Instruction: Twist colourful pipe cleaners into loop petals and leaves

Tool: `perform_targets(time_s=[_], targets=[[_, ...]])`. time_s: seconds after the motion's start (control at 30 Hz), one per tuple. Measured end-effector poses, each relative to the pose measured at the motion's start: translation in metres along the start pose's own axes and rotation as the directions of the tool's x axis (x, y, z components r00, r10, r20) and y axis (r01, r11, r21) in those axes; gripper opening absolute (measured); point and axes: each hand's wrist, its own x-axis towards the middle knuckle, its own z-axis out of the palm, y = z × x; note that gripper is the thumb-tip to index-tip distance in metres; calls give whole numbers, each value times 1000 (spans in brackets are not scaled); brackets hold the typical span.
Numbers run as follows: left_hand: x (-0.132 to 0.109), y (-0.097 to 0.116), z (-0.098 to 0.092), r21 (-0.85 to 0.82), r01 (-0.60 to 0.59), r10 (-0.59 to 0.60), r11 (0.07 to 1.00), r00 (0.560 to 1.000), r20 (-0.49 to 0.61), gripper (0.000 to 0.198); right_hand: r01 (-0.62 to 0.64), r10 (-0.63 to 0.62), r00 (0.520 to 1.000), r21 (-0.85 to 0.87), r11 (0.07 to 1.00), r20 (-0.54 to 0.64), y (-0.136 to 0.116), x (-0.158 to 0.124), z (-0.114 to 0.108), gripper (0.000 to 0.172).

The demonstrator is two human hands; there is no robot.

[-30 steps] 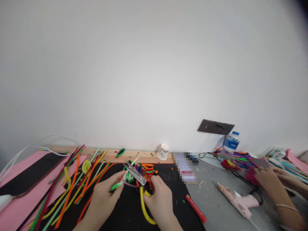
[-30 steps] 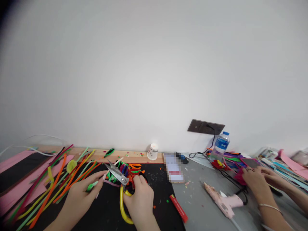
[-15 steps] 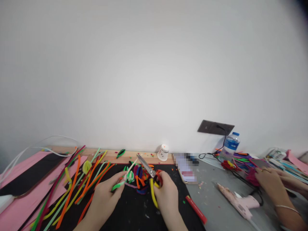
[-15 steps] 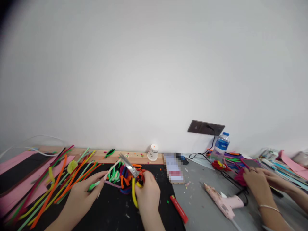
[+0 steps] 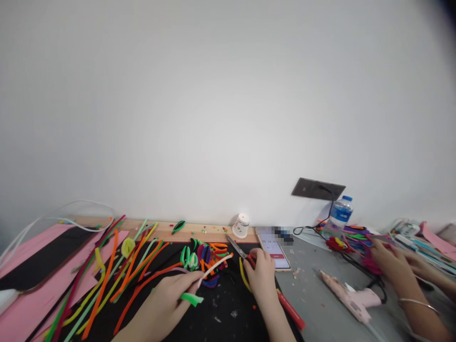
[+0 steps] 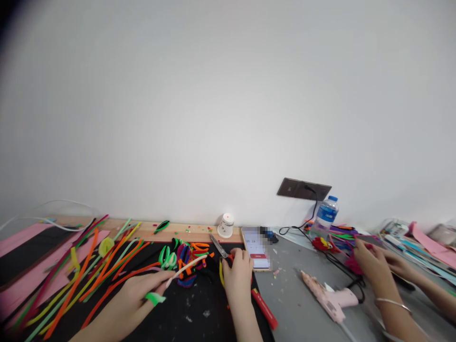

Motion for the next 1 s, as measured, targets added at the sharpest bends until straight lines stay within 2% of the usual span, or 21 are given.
perform_targets(time_s=[0.03,0.07,0.1,0.13,0.17,0.23,0.27,0.33,0.53,0.6,0.67,0.77,0.83,0.9,1.0], targets=[[0,1,-1,-7,5,-5,1000,1000,16,29,11,-15,1000,153,988,26,-6,0,-1,14],[0,2,-1,-12,9,-9,1000,999,34,29,-11,-27,994,338,941,109,-12,-1,-3,17],[1,3,-2,-18,12,-11,1000,999,51,29,-94,-24,975,506,858,220,-18,-2,-3,22],[1,4,-2,-24,15,-13,1000,998,66,29,-199,-44,934,621,758,353,-23,-4,-4,26],[1,5,-2,-31,20,-18,999,997,76,30,-284,-81,891,685,671,448,-27,-6,-4,28],[1,6,-3,-51,29,-25,998,996,81,30,-399,-152,810,722,565,566,-33,-11,-4,25],[1,7,-3,-64,31,-25,997,996,82,30,-428,-164,792,726,538,588,-34,-14,-4,23],[2,9,-3,-84,30,-23,996,996,83,29,-454,-153,787,730,511,597,-36,-17,-3,21],[5,9,-4,-49,61,-58,997,996,69,27,-474,-62,813,719,508,580,-35,-15,-2,25],[6,4,-5,-34,95,-96,995,995,-21,24,-493,-32,814,719,489,580,-33,-13,-3,23],[6,-2,-8,-40,137,-142,990,977,-158,22,-519,-14,806,718,464,592,-30,-11,-5,22],[7,-8,-15,-94,224,-243,970,914,-324,23,-573,-7,757,669,474,653,-28,-10,-7,21],[8,-10,-19,-196,288,-342,937,871,-354,26,-593,-5,724,626,507,690,-29,-11,-7,20],[10,-9,-21,-399,308,-445,863,839,-313,31,-594,0,696,576,562,718,-30,-14,-6,17],[13,-7,-19,-750,254,-542,611,825,-162,38,-506,0,707,506,698,707,-28,-16,-2,9]])
